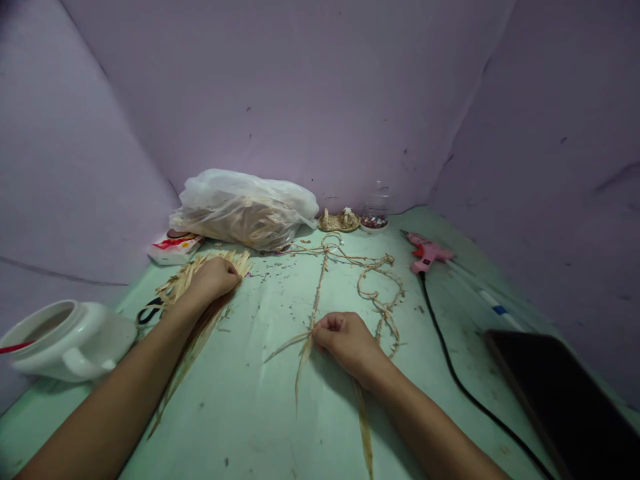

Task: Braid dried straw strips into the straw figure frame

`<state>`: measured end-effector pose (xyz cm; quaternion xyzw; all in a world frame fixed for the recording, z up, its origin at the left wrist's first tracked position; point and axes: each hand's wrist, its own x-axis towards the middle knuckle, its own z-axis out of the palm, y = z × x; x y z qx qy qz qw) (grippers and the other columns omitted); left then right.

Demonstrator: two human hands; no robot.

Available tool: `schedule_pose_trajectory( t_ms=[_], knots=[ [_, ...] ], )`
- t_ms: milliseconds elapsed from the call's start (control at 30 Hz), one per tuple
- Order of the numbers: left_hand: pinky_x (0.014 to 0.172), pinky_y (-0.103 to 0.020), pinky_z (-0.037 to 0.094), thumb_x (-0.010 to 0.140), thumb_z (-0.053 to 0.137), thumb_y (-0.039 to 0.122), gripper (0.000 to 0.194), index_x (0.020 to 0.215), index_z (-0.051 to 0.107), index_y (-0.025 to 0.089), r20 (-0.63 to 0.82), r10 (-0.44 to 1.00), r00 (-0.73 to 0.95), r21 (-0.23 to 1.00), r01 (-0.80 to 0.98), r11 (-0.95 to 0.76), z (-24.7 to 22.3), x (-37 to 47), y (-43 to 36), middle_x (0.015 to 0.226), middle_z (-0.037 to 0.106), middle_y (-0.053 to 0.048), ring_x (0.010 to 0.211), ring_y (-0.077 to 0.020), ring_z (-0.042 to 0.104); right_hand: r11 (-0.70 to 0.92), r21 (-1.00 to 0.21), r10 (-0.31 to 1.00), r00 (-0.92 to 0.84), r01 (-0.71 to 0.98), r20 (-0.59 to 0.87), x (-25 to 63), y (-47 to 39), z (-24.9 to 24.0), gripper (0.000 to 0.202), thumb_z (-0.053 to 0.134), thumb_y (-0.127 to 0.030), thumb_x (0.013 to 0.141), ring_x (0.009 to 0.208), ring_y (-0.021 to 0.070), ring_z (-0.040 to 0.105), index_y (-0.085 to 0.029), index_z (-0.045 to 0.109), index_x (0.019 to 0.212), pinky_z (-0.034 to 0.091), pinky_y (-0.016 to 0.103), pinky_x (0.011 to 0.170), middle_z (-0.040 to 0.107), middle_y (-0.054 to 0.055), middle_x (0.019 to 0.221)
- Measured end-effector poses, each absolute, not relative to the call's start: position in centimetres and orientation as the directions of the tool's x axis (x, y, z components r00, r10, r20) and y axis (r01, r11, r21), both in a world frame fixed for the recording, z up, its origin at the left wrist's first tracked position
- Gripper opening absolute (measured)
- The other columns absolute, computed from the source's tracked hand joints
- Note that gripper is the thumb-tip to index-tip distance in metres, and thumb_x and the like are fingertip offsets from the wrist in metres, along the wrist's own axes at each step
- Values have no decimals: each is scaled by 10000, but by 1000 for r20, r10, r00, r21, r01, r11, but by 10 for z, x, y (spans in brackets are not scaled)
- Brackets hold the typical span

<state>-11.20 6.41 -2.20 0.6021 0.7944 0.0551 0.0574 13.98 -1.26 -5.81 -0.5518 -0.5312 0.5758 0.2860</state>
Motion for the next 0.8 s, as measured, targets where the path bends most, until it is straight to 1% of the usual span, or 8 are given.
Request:
schedule_pose_trajectory(
  t_ms=[100, 233, 400, 500, 567, 633, 700, 800],
  knots=[
    [526, -249, 338, 547, 488, 191, 183, 642, 639, 151, -17, 965, -263, 165, 951, 262, -24, -112, 64, 677, 625, -105, 627, -194, 546, -276, -929, 916, -225, 246, -332, 140, -13, -59, 139, 547, -221, 602, 402, 58, 289, -154, 496, 491, 181, 216, 415, 437, -37, 428],
    [537, -237, 344, 555, 492, 193, 214, 686, 655, 148, 25, 972, -233, 278, 936, 217, -17, -117, 65, 643, 622, -66, 614, -169, 536, -276, -928, 915, -228, 248, -333, 140, -13, -59, 132, 544, -217, 604, 395, 55, 285, -153, 500, 498, 178, 212, 409, 435, -42, 423],
    [567, -234, 357, 609, 502, 289, 230, 694, 661, 145, 260, 937, -235, 409, 905, 113, 14, -115, 56, 651, 620, -42, 655, -163, 536, -267, -926, 921, -212, 265, -327, 140, -12, -60, 118, 541, -220, 596, 399, 56, 294, -152, 504, 507, 187, 211, 411, 436, -40, 429],
    [530, -216, 355, 625, 506, 313, 239, 719, 640, 139, 403, 871, -280, 567, 824, 2, 43, -93, 34, 665, 607, -31, 612, -130, 516, -278, -926, 918, -213, 255, -334, 140, -12, -58, 121, 538, -222, 594, 391, 54, 287, -152, 508, 500, 185, 210, 406, 440, -40, 423],
    [442, -201, 316, 636, 500, 332, 253, 741, 615, 133, 248, 925, -287, 751, 660, 3, 57, -69, 15, 611, 576, -16, 478, -80, 448, -277, -931, 916, -226, 239, -331, 140, -13, -57, 116, 534, -215, 599, 398, 54, 305, -147, 527, 504, 202, 206, 411, 466, -33, 431],
    [376, -190, 254, 637, 493, 324, 230, 732, 588, 136, -89, 992, -89, 872, 474, 121, 56, -44, -1, 583, 565, -7, 382, -49, 382, -279, -933, 915, -233, 228, -330, 140, -13, -55, 112, 529, -206, 607, 417, 57, 339, -140, 553, 520, 229, 199, 425, 510, -21, 457],
    [351, -188, 221, 593, 514, 265, 143, 649, 557, 140, -363, 923, 132, 867, 410, 282, 41, -20, -12, 557, 563, -7, 344, -47, 375, -287, -935, 914, -232, 210, -333, 140, -14, -54, 110, 526, -195, 610, 433, 59, 364, -134, 564, 527, 253, 192, 440, 536, -14, 477],
    [380, -204, 261, 551, 485, 176, 48, 538, 516, 143, -549, 812, 198, 742, 563, 364, 6, 5, -19, 479, 523, -12, 372, -87, 444, -315, -936, 912, -225, 155, -344, 140, -15, -52, 72, 521, -169, 593, 426, 58, 371, -136, 550, 536, 261, 188, 440, 522, -27, 462]
  ],
)
